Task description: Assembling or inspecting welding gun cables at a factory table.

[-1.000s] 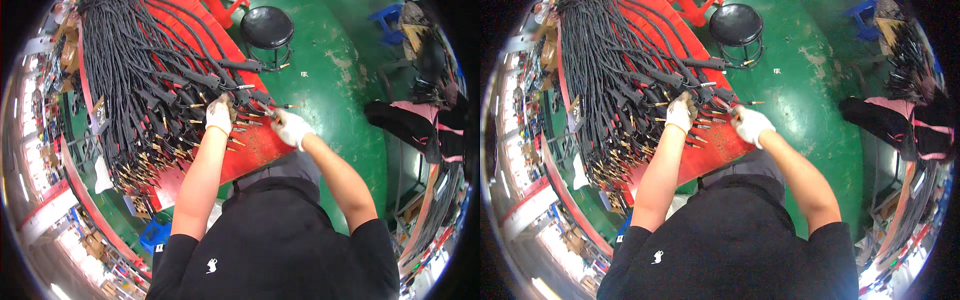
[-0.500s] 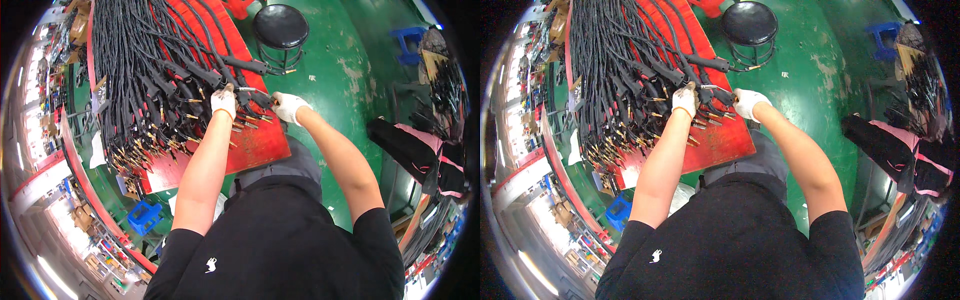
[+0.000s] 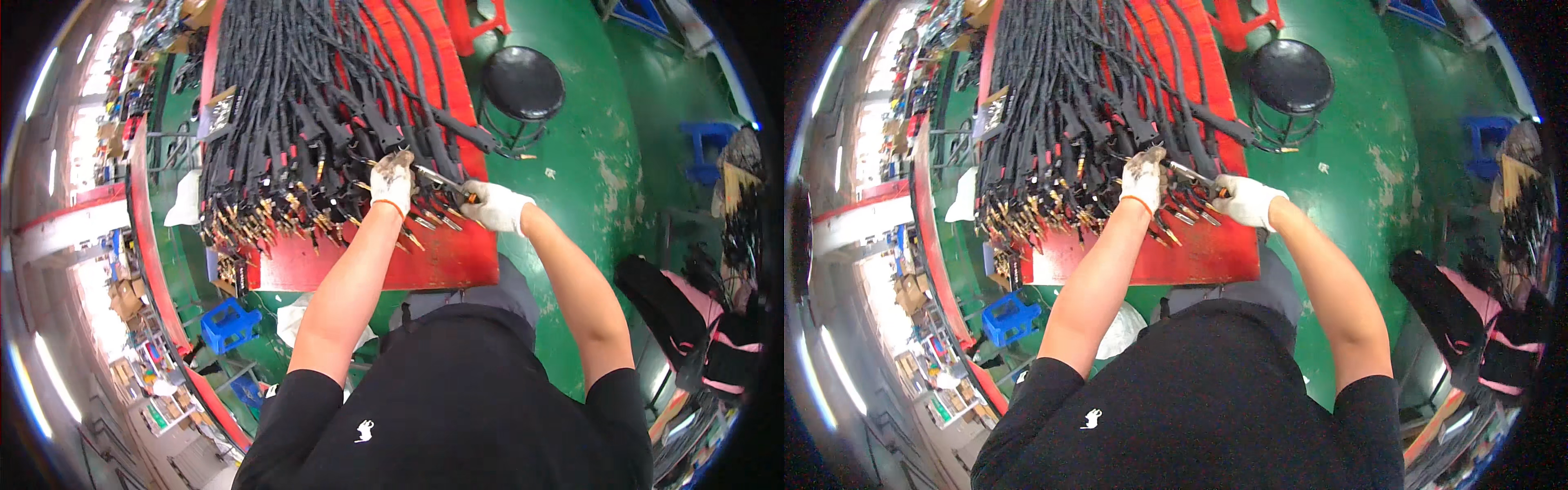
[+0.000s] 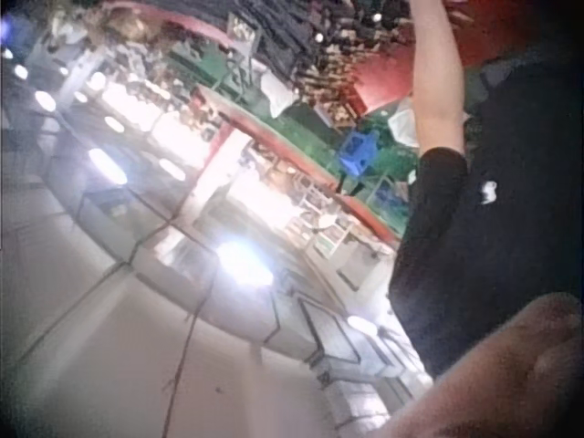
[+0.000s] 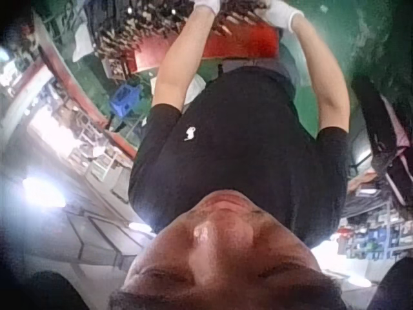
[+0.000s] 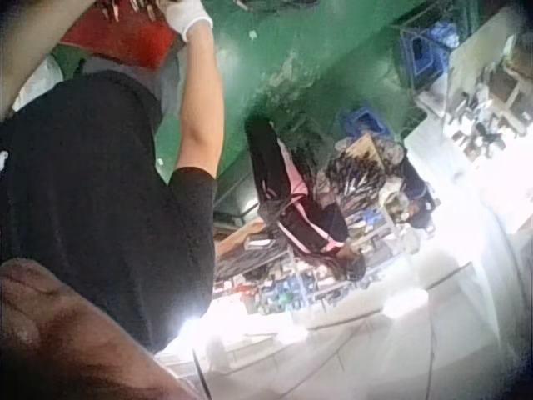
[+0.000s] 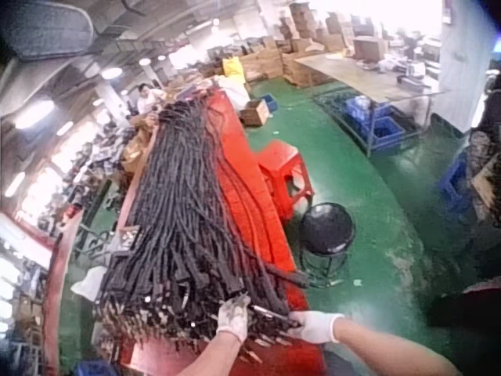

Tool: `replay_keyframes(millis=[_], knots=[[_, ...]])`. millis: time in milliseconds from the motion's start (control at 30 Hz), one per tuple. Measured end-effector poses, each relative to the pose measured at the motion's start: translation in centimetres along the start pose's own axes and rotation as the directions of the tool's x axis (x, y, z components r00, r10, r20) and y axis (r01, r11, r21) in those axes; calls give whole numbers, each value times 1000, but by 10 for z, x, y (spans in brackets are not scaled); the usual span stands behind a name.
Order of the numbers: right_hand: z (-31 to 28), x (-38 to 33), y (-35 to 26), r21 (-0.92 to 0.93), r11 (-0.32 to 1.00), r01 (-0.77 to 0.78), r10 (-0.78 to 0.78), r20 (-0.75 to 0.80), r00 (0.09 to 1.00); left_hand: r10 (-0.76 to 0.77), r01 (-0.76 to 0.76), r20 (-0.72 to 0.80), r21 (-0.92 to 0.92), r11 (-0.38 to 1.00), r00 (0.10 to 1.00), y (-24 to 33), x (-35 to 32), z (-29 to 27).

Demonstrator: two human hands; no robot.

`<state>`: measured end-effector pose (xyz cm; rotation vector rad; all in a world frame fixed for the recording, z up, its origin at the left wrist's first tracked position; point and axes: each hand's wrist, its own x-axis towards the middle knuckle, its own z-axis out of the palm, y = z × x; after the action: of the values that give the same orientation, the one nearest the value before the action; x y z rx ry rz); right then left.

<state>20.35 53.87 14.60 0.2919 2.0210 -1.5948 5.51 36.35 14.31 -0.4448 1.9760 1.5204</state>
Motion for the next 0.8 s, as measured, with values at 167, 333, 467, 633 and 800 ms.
replay_keyframes(millis=[167, 333, 467, 633, 800], knots=[[52, 5, -58, 132, 986, 100, -101, -3, 995, 10, -15, -95, -50, 999, 995, 39, -14, -45], [98, 9, -116, 176, 981, 86, -94, 39, 995, 227, -195, -16, 448, 872, 974, 13, 57, -126], [118, -17, -106, 446, 887, -121, 23, 218, 976, 460, -245, 178, 966, 88, 870, 16, 77, -158], [149, -62, -53, 704, 692, -160, 146, 79, 986, 207, -133, -56, 601, 788, 977, 63, 49, -208], [151, -51, -27, 246, 949, -195, 252, -228, 941, 522, -155, -114, 882, 444, 845, 44, -8, -196]])
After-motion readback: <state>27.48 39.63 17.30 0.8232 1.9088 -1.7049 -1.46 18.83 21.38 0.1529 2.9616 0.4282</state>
